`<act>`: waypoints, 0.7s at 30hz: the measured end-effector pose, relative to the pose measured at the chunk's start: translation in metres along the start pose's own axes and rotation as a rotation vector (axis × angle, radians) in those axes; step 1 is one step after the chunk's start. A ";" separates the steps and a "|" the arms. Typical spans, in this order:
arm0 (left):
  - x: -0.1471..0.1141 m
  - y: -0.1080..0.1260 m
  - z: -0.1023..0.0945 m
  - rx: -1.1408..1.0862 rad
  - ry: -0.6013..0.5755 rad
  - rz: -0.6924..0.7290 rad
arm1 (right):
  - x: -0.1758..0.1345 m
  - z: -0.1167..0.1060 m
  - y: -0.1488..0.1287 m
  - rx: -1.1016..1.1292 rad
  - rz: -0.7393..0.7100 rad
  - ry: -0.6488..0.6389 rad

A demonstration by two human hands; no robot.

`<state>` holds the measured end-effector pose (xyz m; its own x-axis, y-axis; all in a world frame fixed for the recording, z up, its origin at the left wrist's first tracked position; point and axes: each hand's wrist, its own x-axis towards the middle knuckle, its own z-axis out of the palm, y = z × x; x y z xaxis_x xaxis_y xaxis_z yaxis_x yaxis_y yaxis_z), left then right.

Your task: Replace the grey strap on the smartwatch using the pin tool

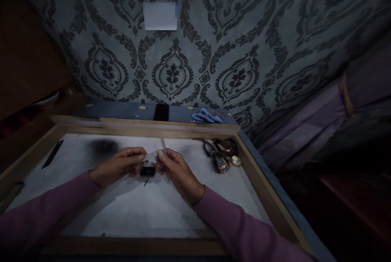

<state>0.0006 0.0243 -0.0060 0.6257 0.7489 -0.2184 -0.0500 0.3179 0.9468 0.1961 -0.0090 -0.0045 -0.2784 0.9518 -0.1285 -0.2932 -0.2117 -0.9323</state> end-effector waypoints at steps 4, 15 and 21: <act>-0.001 0.005 0.001 -0.088 0.034 0.017 | 0.003 -0.002 0.004 0.040 -0.054 -0.041; -0.003 0.011 0.003 -0.209 0.047 0.056 | 0.000 0.000 0.001 -0.134 -0.062 -0.138; -0.004 0.012 0.004 -0.238 0.045 0.082 | 0.000 0.001 -0.001 -0.128 -0.054 -0.120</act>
<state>0.0003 0.0227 0.0069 0.5766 0.8014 -0.1588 -0.2840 0.3789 0.8808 0.1957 -0.0087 -0.0032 -0.3749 0.9261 -0.0428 -0.1945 -0.1237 -0.9731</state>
